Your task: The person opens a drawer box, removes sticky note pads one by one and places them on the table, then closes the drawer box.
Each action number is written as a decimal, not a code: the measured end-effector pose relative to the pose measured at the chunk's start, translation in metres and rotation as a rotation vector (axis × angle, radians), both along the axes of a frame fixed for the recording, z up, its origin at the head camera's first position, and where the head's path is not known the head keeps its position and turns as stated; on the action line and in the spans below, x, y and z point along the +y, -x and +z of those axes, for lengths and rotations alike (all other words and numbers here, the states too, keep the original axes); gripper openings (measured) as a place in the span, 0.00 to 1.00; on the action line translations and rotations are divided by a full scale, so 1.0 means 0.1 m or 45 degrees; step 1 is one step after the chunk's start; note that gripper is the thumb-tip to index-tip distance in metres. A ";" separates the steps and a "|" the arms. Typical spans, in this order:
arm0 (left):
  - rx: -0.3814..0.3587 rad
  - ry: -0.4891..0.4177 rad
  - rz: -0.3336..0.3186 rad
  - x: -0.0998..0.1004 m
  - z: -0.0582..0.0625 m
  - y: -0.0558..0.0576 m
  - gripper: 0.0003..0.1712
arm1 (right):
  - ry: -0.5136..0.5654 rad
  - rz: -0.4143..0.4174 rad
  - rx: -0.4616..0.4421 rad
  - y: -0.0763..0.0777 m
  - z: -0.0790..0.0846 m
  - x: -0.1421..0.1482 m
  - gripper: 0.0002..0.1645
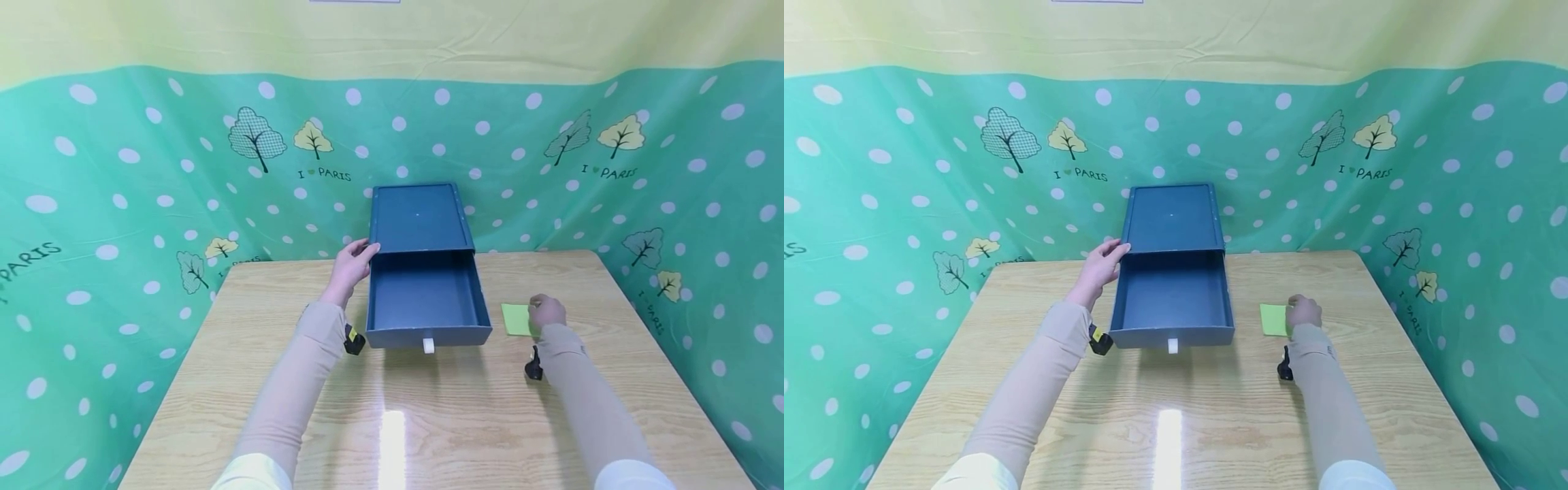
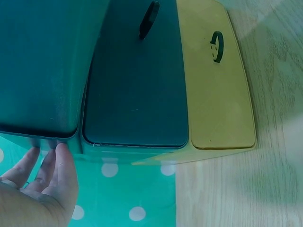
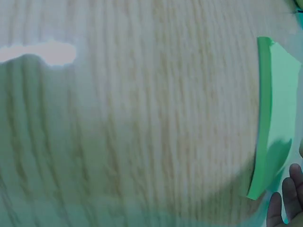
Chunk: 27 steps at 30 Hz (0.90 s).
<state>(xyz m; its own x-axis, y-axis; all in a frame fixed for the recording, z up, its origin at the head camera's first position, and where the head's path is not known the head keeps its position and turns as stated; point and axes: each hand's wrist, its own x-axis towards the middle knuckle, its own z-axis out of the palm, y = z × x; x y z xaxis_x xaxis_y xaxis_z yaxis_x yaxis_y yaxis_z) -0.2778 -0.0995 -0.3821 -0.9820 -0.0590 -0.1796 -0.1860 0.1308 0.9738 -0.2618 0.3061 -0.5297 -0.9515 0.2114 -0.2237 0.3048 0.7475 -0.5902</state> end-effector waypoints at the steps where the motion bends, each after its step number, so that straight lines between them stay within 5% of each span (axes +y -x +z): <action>1: 0.001 0.002 0.001 0.00 0.00 0.00 0.33 | 0.015 0.002 0.015 -0.01 0.02 0.00 0.24; 14: -0.006 -0.001 0.003 0.00 -0.01 -0.01 0.33 | 0.254 0.035 0.075 -0.06 0.26 -0.04 0.26; 23: -0.003 -0.018 -0.007 0.00 0.00 -0.03 0.34 | 0.801 0.019 0.055 -0.01 0.53 -0.17 0.30; 27: 0.005 -0.022 -0.002 -0.01 0.01 -0.04 0.33 | 0.843 0.074 0.059 0.00 0.71 -0.21 0.32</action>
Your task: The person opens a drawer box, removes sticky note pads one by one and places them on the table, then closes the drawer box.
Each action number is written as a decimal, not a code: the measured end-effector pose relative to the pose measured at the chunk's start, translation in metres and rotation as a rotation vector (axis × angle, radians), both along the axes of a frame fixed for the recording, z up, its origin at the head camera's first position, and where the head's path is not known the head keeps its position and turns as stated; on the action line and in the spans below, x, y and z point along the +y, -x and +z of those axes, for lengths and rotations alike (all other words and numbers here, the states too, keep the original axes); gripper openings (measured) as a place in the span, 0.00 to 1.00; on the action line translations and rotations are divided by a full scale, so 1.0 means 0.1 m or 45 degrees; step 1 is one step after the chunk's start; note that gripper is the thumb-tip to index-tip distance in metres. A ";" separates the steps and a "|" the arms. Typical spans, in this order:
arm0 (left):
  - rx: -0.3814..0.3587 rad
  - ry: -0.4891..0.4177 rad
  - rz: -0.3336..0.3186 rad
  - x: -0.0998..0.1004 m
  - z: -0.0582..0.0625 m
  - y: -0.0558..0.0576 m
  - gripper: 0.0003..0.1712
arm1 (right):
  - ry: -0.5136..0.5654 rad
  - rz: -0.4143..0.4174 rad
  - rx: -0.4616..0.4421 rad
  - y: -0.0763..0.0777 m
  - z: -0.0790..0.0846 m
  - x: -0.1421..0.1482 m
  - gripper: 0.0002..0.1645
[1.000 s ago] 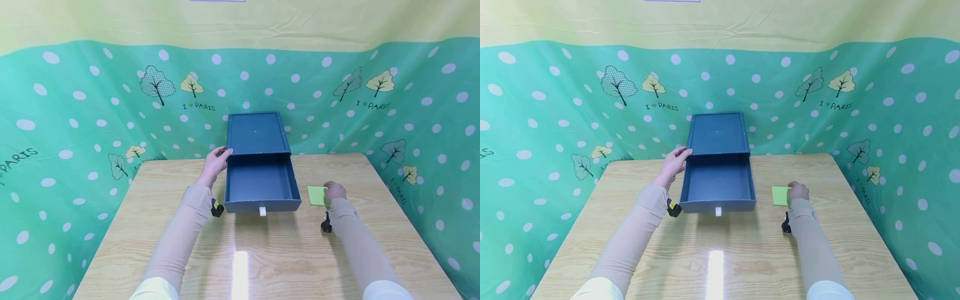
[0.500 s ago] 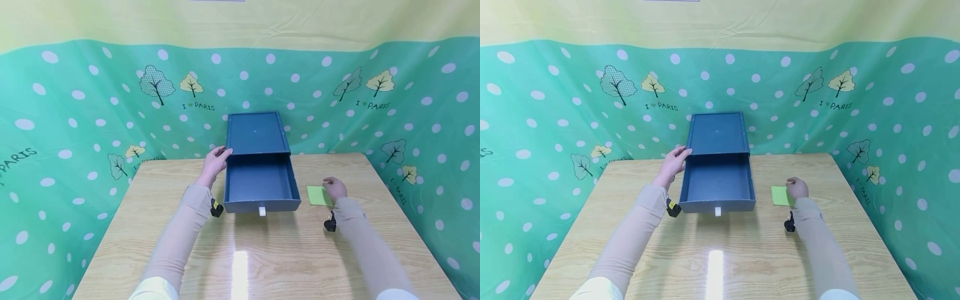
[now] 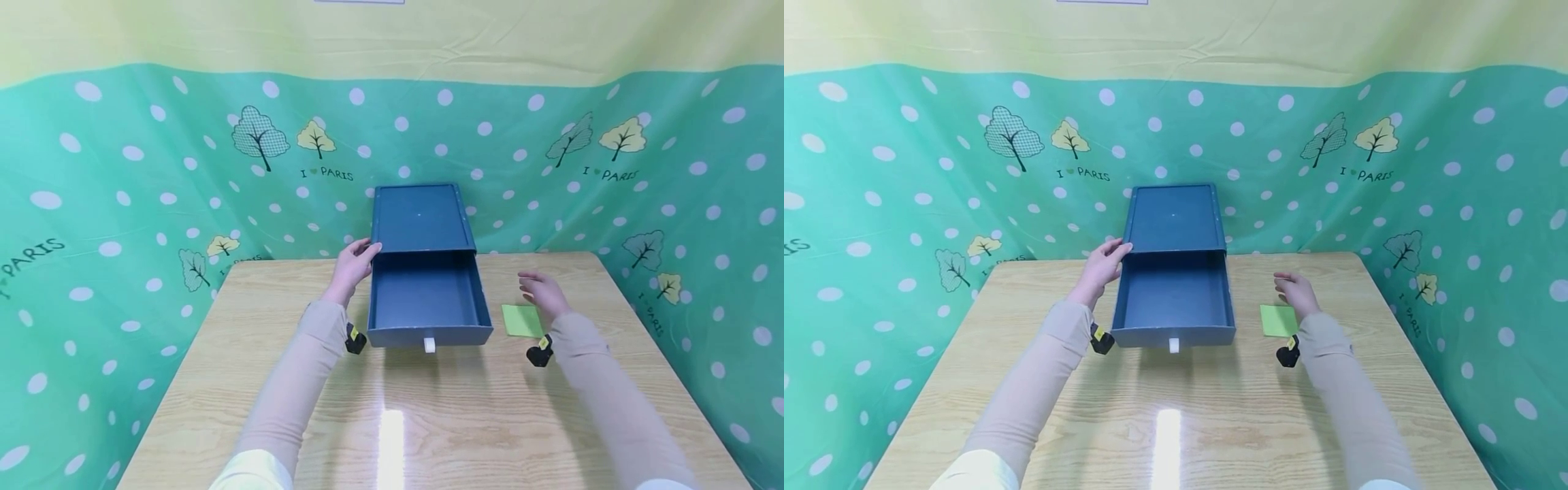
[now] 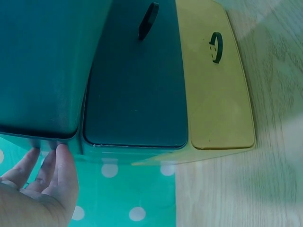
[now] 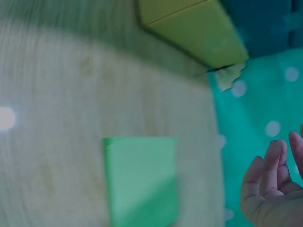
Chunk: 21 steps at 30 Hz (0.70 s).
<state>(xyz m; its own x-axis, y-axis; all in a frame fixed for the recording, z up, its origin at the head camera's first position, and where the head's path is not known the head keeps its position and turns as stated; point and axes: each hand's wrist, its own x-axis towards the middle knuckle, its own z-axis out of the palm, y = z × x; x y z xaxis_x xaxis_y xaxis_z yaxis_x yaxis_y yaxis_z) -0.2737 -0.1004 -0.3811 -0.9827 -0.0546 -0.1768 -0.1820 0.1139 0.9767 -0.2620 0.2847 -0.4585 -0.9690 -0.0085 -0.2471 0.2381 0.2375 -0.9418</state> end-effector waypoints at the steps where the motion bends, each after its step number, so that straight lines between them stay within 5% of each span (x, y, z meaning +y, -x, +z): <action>1: 0.002 0.000 -0.002 0.00 0.00 0.00 0.33 | 0.012 0.006 0.004 0.00 0.05 -0.01 0.32; 5: 0.006 0.007 -0.008 -0.01 -0.01 0.01 0.34 | 0.084 0.031 0.019 -0.03 0.26 -0.04 0.31; 11: 0.012 0.006 -0.016 -0.01 -0.01 0.03 0.34 | 0.311 0.045 0.023 -0.10 0.53 -0.09 0.06; 21: 0.011 0.001 -0.018 -0.02 -0.03 0.04 0.34 | 0.474 0.105 0.034 -0.20 0.79 -0.21 0.06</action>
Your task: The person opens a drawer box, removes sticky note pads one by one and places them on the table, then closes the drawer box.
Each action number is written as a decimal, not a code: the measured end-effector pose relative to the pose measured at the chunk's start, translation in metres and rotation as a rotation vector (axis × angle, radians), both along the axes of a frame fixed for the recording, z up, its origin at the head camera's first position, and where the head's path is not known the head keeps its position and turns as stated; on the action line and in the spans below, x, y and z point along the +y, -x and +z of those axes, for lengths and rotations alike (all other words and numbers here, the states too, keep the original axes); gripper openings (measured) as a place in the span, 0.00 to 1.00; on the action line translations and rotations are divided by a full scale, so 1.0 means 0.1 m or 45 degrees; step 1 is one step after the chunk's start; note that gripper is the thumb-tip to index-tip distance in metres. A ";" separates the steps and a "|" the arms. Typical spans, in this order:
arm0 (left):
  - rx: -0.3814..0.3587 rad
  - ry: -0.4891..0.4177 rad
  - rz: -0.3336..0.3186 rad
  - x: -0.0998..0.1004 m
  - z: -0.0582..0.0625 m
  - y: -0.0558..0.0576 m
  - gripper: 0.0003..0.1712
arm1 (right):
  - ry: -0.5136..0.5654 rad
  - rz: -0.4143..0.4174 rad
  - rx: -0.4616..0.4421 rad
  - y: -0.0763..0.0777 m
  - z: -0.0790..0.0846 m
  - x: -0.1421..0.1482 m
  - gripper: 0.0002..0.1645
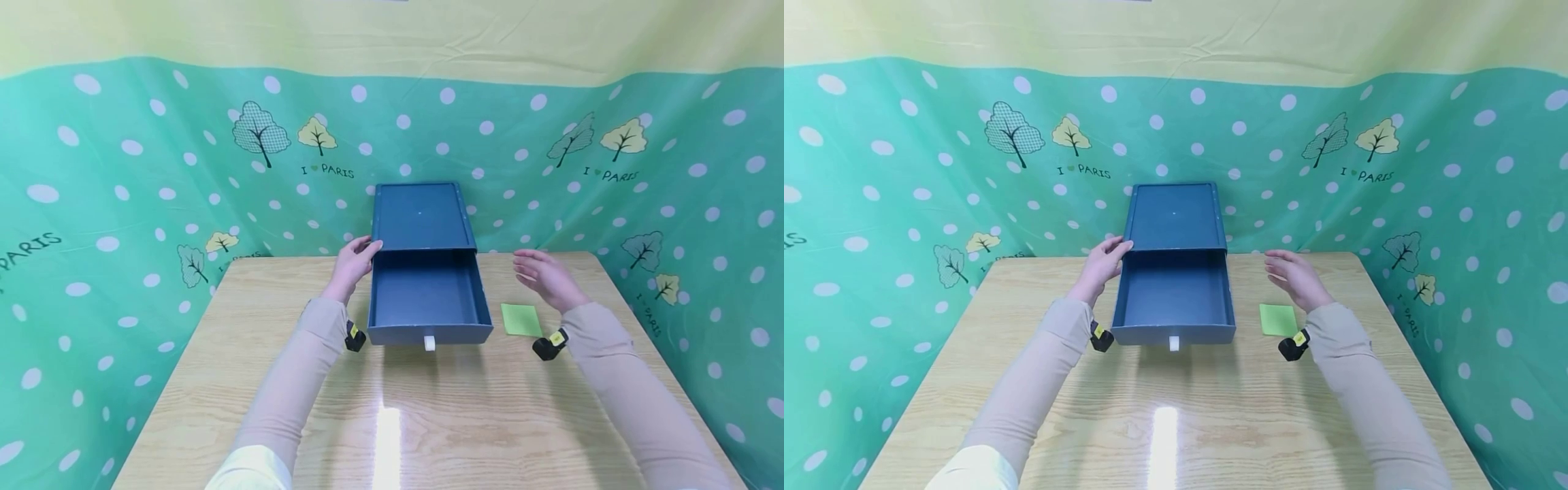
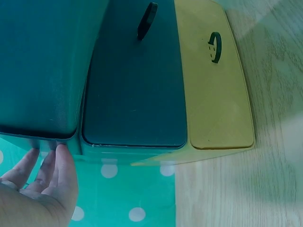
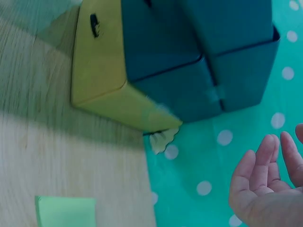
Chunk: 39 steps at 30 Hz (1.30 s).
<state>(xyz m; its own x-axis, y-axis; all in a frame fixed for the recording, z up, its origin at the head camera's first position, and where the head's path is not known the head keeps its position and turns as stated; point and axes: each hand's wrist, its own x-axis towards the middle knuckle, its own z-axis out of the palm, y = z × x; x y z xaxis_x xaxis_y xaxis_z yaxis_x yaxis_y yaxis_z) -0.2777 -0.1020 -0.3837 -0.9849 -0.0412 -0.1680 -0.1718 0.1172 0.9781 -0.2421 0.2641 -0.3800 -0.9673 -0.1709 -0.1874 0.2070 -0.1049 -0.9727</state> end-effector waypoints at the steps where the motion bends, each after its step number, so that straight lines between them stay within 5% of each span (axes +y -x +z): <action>1: 0.000 0.002 0.001 0.00 0.00 0.00 0.34 | 0.017 0.008 0.006 -0.02 0.03 -0.02 0.06; 13: -0.006 0.007 0.001 -0.01 0.00 0.01 0.34 | 0.125 0.155 0.039 -0.21 0.32 -0.28 0.08; 25: 0.006 0.024 0.007 0.01 0.01 -0.01 0.34 | 0.089 0.365 0.185 -0.40 0.42 -0.51 0.15; 39: 0.018 0.028 0.015 0.01 0.00 -0.01 0.34 | 0.021 0.587 0.195 -0.68 0.45 -0.78 0.14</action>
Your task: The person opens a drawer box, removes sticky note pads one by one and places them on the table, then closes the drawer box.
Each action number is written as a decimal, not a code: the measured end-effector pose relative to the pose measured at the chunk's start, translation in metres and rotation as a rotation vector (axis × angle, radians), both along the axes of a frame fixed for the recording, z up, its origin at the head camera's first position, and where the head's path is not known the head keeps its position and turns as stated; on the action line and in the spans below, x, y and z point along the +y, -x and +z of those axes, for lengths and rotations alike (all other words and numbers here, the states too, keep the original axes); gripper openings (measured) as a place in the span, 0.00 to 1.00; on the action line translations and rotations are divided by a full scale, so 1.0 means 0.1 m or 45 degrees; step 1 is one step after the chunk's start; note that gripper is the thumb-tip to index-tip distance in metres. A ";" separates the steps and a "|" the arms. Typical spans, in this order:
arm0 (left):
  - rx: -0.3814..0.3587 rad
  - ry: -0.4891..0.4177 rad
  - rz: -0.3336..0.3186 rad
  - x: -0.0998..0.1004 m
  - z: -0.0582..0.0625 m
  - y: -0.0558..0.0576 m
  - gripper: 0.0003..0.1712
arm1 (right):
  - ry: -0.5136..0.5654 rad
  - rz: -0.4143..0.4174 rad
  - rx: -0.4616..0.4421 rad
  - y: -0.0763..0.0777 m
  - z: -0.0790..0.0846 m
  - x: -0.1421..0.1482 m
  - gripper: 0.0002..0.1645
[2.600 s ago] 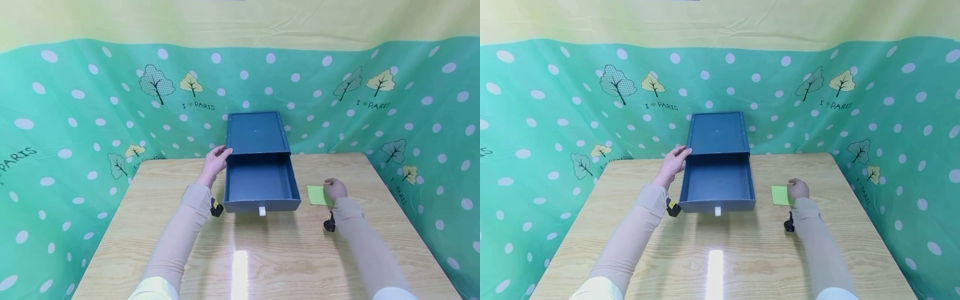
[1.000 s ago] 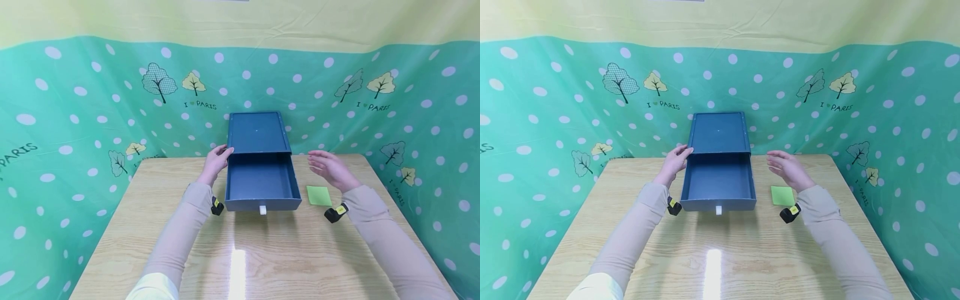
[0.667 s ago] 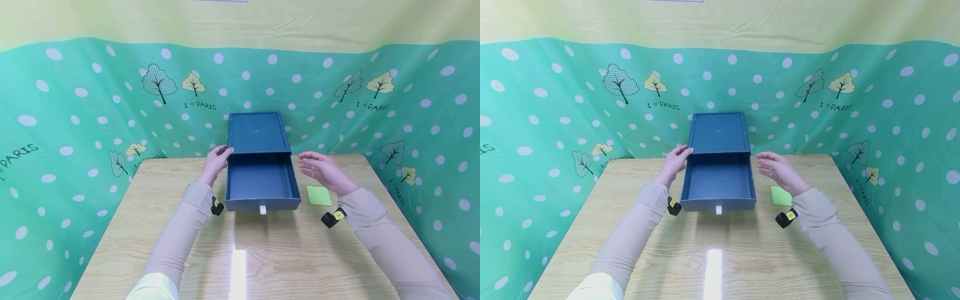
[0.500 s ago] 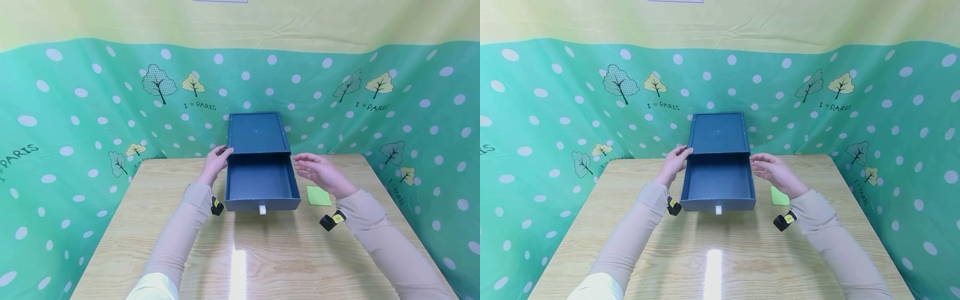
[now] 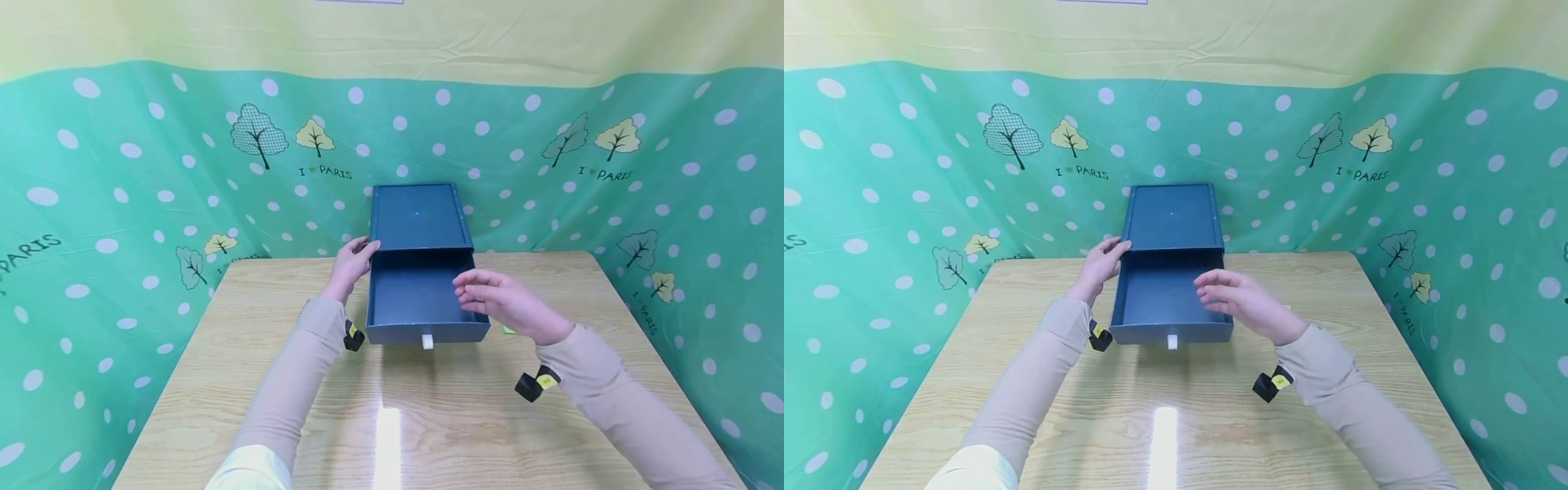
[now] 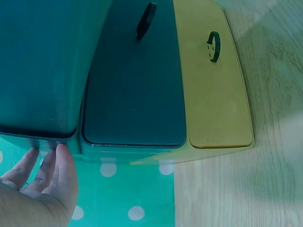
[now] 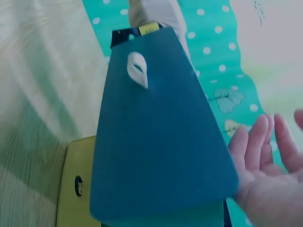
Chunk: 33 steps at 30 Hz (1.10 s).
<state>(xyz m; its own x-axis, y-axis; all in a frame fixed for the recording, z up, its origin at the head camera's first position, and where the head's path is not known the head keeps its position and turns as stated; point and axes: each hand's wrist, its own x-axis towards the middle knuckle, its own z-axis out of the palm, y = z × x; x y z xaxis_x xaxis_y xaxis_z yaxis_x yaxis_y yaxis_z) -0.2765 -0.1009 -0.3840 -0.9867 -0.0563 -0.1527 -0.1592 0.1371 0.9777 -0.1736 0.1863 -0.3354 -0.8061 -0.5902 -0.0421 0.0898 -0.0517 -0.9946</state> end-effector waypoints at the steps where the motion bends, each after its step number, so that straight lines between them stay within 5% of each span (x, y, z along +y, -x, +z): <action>1: 0.000 0.003 0.000 0.00 0.00 0.00 0.34 | 0.022 0.050 0.017 -0.02 -0.01 -0.01 0.14; 7: -0.003 0.001 -0.001 0.00 0.02 0.01 0.34 | 0.063 0.384 0.144 -0.12 -0.03 -0.11 0.13; 14: -0.012 -0.016 -0.013 -0.01 0.03 0.00 0.34 | -0.118 0.540 0.218 -0.22 -0.09 -0.20 0.23; 33: -0.004 -0.015 -0.009 -0.01 0.00 0.01 0.34 | -0.369 0.586 0.047 -0.39 -0.45 -0.31 0.22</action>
<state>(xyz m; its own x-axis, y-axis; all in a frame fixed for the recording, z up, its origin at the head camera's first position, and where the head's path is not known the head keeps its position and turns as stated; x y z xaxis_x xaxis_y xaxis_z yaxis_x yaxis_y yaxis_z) -0.2774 -0.1014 -0.3836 -0.9865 -0.0478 -0.1567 -0.1616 0.1263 0.9787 -0.1345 0.1557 -0.3808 -0.4712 -0.8509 -0.2322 0.0034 0.2615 -0.9652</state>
